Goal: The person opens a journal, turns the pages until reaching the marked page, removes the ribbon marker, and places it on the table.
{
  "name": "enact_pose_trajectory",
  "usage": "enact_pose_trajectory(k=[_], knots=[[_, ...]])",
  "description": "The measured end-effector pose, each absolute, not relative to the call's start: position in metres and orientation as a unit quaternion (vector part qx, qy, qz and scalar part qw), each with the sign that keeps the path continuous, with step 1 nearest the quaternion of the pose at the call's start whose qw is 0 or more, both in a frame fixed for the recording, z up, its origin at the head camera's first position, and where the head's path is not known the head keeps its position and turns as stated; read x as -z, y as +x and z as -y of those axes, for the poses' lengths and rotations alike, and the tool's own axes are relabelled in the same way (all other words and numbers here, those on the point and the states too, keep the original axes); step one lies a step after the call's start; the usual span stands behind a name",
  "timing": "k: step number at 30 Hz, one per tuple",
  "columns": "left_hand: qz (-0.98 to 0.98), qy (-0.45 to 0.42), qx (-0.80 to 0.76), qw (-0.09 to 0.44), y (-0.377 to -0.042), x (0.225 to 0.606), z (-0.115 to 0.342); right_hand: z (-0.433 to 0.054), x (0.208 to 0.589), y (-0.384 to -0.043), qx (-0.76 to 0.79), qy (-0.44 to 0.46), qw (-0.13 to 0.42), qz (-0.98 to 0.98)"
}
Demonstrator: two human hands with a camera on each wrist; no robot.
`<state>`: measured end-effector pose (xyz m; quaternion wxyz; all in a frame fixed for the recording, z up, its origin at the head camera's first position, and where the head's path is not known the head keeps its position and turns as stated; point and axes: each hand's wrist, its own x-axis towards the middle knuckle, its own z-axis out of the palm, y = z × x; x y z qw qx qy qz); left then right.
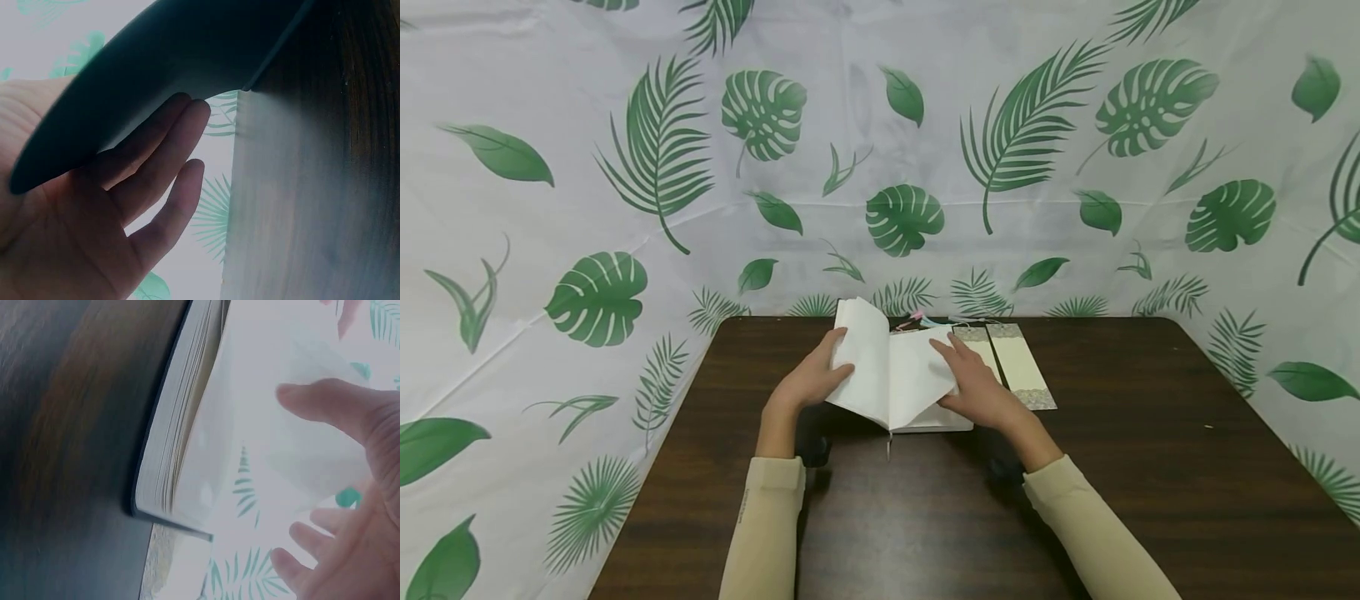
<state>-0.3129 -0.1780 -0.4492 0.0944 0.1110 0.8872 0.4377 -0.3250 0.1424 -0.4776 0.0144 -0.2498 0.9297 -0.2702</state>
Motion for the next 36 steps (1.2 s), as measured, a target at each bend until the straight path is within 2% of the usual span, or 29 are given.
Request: enact_pose_trajectory(k=[4,11,22,31,36], knots=[[-0.876,0.128,-0.454,0.101,-0.312,0.448,0.179,-0.139,0.479,-0.328,0.357,-0.239,0.011,-0.903],[-0.856,0.154,-0.483,0.102,-0.310,0.444,0.180,-0.120,0.479,-0.312,0.415,-0.194,0.108,-0.882],[-0.826,0.178,-0.525,0.102,-0.311,0.446,0.179,-0.100,0.483,-0.291,0.351,-0.322,0.188,-0.859],[-0.856,0.099,-0.496,0.101,-0.310,0.444,0.175,-0.094,0.483,-0.285,0.329,-0.340,0.179,-0.863],[-0.879,0.064,-0.466,0.082,-0.309,0.447,0.176,-0.092,0.484,-0.284,0.303,-0.359,0.174,-0.865]])
